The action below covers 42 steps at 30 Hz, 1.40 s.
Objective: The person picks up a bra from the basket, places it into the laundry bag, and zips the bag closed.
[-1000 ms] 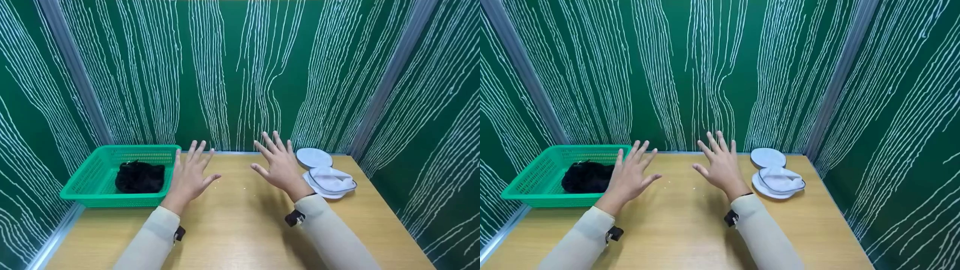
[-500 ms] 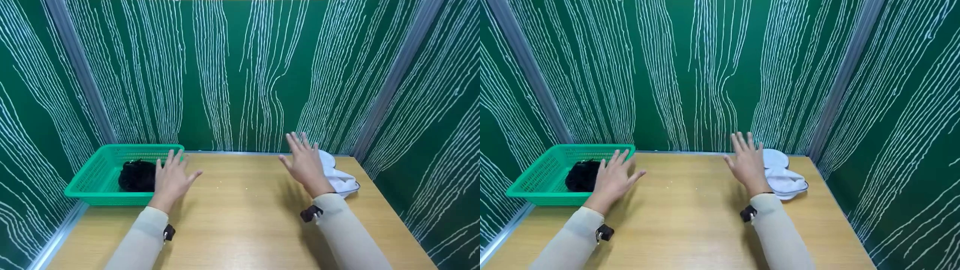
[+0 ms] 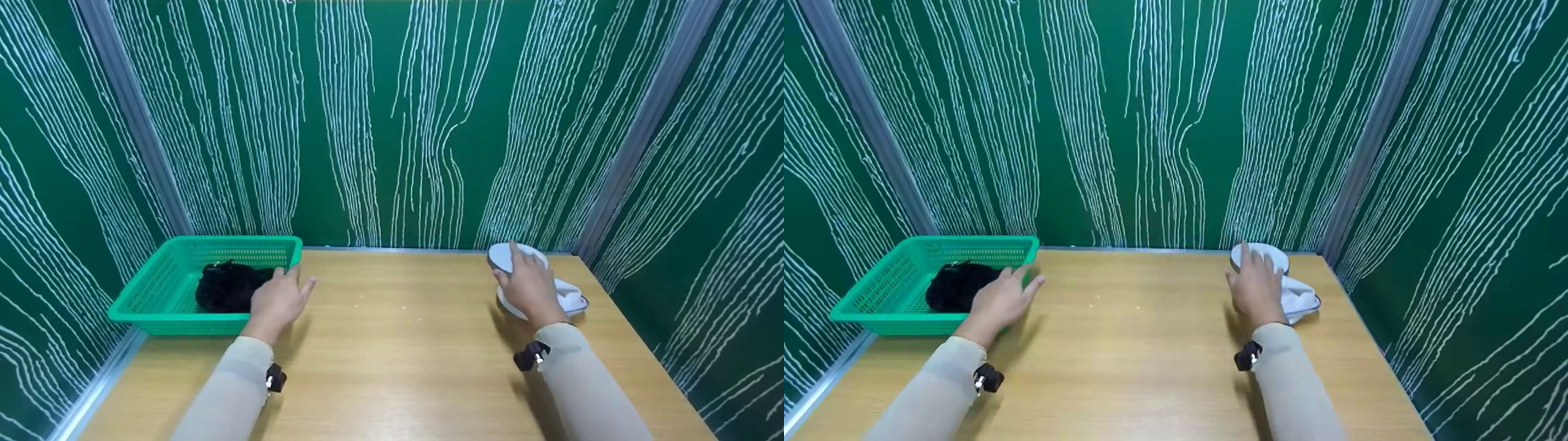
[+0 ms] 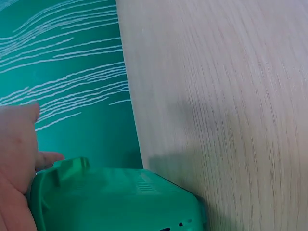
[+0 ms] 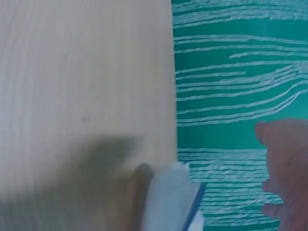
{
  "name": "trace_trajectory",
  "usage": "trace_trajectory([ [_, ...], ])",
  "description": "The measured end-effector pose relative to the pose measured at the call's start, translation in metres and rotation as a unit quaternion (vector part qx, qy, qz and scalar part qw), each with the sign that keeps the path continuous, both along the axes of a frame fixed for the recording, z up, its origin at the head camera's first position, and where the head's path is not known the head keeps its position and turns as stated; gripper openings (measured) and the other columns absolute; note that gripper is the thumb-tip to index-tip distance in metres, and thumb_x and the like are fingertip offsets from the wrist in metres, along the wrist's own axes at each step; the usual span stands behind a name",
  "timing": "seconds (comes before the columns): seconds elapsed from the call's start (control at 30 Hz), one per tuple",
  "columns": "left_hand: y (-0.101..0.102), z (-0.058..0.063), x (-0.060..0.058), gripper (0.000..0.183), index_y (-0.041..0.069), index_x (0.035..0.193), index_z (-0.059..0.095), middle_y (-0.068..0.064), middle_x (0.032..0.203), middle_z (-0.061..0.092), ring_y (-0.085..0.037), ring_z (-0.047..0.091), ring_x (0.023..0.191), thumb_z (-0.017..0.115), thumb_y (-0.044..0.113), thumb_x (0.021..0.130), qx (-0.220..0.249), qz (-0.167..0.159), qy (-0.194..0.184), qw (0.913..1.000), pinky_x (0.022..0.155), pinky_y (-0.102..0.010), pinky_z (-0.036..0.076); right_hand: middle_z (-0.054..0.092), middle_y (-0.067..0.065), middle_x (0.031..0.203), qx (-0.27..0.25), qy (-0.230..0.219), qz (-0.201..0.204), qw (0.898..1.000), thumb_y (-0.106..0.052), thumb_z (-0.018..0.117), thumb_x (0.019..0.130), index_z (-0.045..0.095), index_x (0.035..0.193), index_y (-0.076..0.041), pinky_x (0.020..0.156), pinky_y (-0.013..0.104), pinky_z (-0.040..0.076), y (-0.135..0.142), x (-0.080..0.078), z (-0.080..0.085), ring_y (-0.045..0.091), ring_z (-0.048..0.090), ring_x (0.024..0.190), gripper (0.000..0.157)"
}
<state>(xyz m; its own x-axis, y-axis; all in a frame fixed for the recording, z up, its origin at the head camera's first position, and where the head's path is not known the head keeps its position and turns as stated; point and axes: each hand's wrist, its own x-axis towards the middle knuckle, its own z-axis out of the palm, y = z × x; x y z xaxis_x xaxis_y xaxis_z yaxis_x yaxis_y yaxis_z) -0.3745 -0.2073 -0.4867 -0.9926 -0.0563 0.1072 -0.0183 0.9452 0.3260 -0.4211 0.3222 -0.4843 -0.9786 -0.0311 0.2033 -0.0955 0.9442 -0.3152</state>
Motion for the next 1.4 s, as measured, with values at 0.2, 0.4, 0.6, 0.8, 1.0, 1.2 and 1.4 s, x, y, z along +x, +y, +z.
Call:
trace_trajectory([
  [0.2, 0.000, 0.001, -0.005, 0.062, 0.002, 0.175, 0.039, -0.030, 0.152, 0.068, -0.046, 0.076, 0.112, 0.041, 0.031, 0.121, 0.001, -0.002, -0.011, 0.9999, 0.100, -0.063, 0.063, 0.054, 0.038, 0.163, -0.037, -0.106, -0.047, 0.993, -0.038, 0.050, 0.121, 0.041, 0.171, 0.006, 0.122, 0.073, 0.047, 0.023, 0.000, -0.016, 0.057, 0.058, 0.145, 0.067],
  [0.4, 0.003, 0.001, -0.010, 0.061, 0.003, 0.177, 0.035, -0.029, 0.132, 0.077, -0.039, 0.074, 0.092, 0.036, 0.022, 0.119, 0.003, -0.010, -0.019, 0.9998, 0.087, -0.059, 0.063, 0.071, 0.023, 0.130, -0.102, -0.203, -0.091, 0.970, -0.036, 0.055, 0.120, 0.068, 0.145, 0.006, 0.104, 0.056, 0.052, 0.040, 0.004, -0.032, 0.040, 0.064, 0.114, 0.050],
  [0.6, 0.007, 0.001, -0.013, 0.060, 0.004, 0.177, 0.035, -0.028, 0.128, 0.078, -0.039, 0.075, 0.095, 0.035, 0.021, 0.120, 0.008, -0.018, -0.024, 0.9995, 0.086, -0.057, 0.063, 0.068, 0.025, 0.138, -0.125, -0.208, -0.102, 0.965, -0.022, 0.060, 0.119, 0.064, 0.150, 0.007, 0.108, 0.059, 0.049, 0.047, 0.012, -0.040, 0.043, 0.062, 0.120, 0.043],
  [0.8, 0.005, 0.003, -0.014, 0.061, 0.005, 0.179, 0.030, -0.018, 0.095, 0.073, -0.027, 0.059, 0.070, 0.035, 0.022, 0.120, 0.022, -0.016, -0.043, 0.9987, 0.067, -0.042, 0.050, 0.071, 0.022, 0.134, -0.122, -0.191, -0.098, 0.969, -0.020, 0.061, 0.118, 0.069, 0.145, 0.005, 0.109, 0.058, 0.050, 0.045, 0.011, -0.046, 0.041, 0.063, 0.118, 0.038],
  [1.0, -0.003, 0.007, -0.008, 0.062, 0.004, 0.178, 0.029, -0.020, 0.097, 0.073, -0.028, 0.058, 0.072, 0.034, 0.022, 0.119, 0.027, -0.017, -0.046, 0.9985, 0.071, -0.045, 0.052, 0.072, 0.019, 0.127, -0.121, -0.191, -0.095, 0.969, -0.018, 0.064, 0.117, 0.073, 0.138, 0.002, 0.110, 0.058, 0.050, 0.028, 0.008, -0.046, 0.039, 0.064, 0.116, 0.031],
  [1.2, -0.013, 0.010, -0.002, 0.063, 0.007, 0.180, 0.026, -0.019, 0.095, 0.071, -0.031, 0.059, 0.074, 0.034, 0.025, 0.120, 0.022, -0.010, -0.062, 0.9978, 0.079, -0.049, 0.054, 0.073, 0.016, 0.121, -0.127, -0.203, -0.081, 0.968, -0.021, 0.069, 0.115, 0.076, 0.135, 0.000, 0.102, 0.053, 0.054, 0.007, 0.001, -0.046, 0.037, 0.067, 0.113, 0.031],
  [1.4, -0.012, 0.009, 0.000, 0.062, 0.006, 0.179, 0.029, -0.028, 0.115, 0.078, -0.037, 0.069, 0.084, 0.033, 0.025, 0.120, 0.016, -0.016, -0.049, 0.9986, 0.088, -0.058, 0.061, 0.074, 0.013, 0.111, -0.092, -0.176, -0.078, 0.977, -0.019, 0.071, 0.112, 0.081, 0.120, -0.002, 0.095, 0.048, 0.055, -0.001, -0.003, -0.053, 0.033, 0.068, 0.103, 0.022],
])
